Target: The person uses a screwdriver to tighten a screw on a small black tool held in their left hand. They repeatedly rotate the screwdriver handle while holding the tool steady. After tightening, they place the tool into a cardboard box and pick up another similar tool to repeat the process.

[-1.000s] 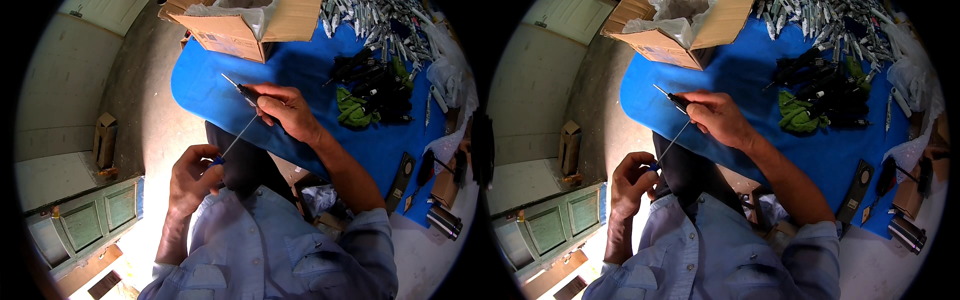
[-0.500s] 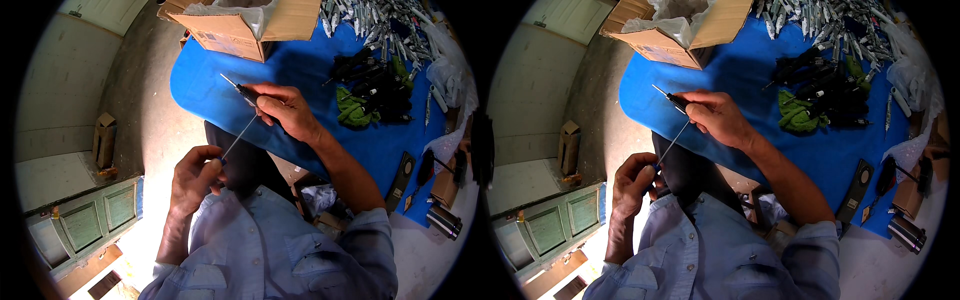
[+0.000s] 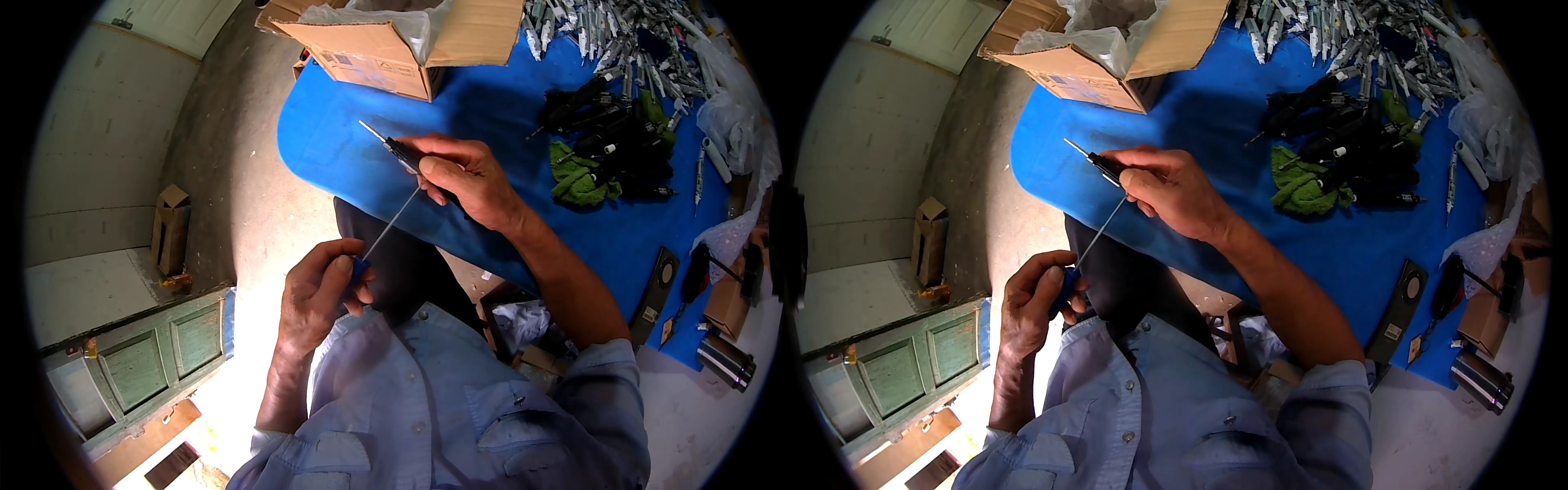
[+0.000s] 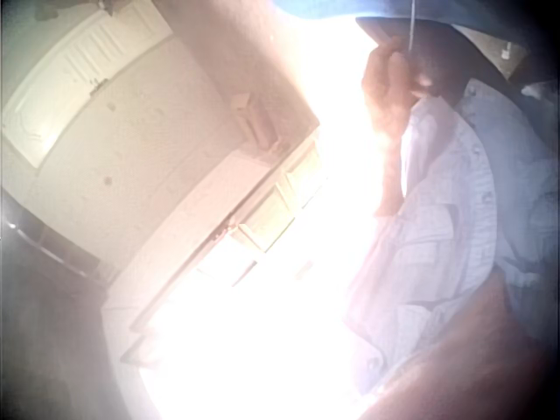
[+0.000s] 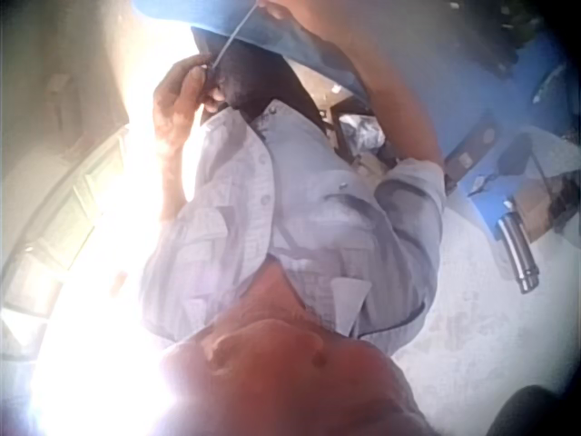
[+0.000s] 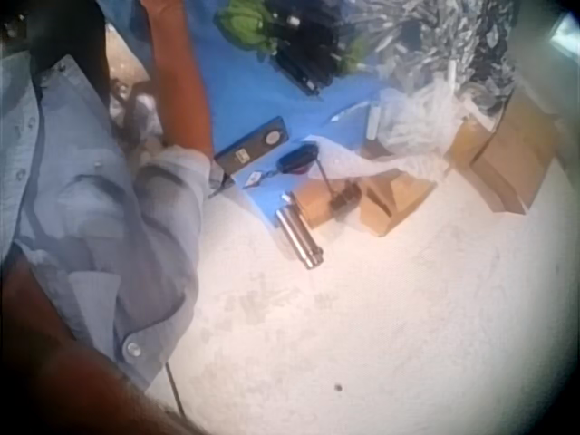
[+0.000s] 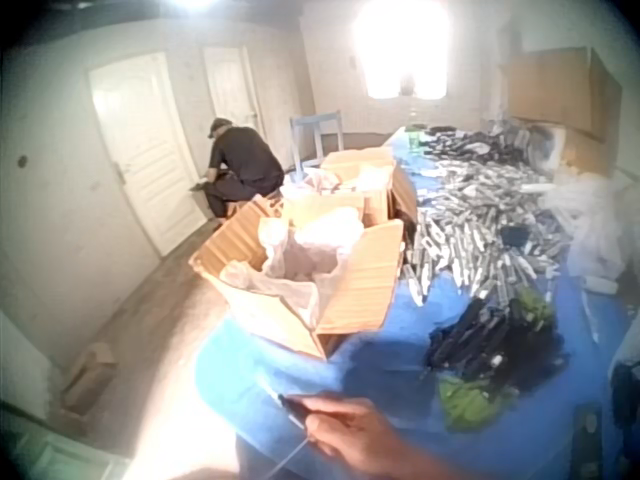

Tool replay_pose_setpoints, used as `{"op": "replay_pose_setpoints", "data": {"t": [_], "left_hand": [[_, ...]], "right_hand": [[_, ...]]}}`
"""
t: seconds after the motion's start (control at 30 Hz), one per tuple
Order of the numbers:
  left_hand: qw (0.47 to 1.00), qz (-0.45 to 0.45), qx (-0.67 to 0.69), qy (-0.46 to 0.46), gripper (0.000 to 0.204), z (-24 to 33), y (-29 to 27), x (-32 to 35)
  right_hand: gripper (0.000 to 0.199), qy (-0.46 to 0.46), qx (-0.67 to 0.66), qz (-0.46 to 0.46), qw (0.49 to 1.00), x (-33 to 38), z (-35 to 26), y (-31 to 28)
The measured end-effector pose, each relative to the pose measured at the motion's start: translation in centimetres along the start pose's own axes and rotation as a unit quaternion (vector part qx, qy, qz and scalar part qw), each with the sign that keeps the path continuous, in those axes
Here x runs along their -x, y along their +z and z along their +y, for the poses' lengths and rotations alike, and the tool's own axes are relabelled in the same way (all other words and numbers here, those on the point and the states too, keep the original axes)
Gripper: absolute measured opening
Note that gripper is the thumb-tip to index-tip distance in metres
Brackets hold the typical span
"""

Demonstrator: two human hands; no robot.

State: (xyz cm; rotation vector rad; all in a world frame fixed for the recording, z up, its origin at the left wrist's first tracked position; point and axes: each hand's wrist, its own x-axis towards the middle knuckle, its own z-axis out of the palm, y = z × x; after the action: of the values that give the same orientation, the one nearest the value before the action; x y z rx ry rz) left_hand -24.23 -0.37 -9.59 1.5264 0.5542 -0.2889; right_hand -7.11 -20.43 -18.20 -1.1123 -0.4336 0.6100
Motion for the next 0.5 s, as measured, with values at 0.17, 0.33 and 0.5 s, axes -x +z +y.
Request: {"op": "replay_pose_setpoints", "data": {"t": [0.17, 0.33, 0.5], "left_hand": [[0.999, 0.015, -0.033, -0.001, 0.04, 0.12, 0.36, -0.05], [0.996, 0.028, -0.085, 0.014, 0.043, 0.39, 0.54, 0.2], [0.999, 0.022, -0.028, 0.012, 0.032, -0.47, 0.31, -0.08]], "right_hand": [[0.036, 0.007, -0.005, 0.003, 1.0, 0.04, -0.06, 0.03], [0.036, 0.011, -0.004, 0.004, 1.0, 0.06, -0.21, 0.03], [0.036, 0.013, -0.012, 0.006, 1.0, 0.07, -0.22, 0.11]]}}
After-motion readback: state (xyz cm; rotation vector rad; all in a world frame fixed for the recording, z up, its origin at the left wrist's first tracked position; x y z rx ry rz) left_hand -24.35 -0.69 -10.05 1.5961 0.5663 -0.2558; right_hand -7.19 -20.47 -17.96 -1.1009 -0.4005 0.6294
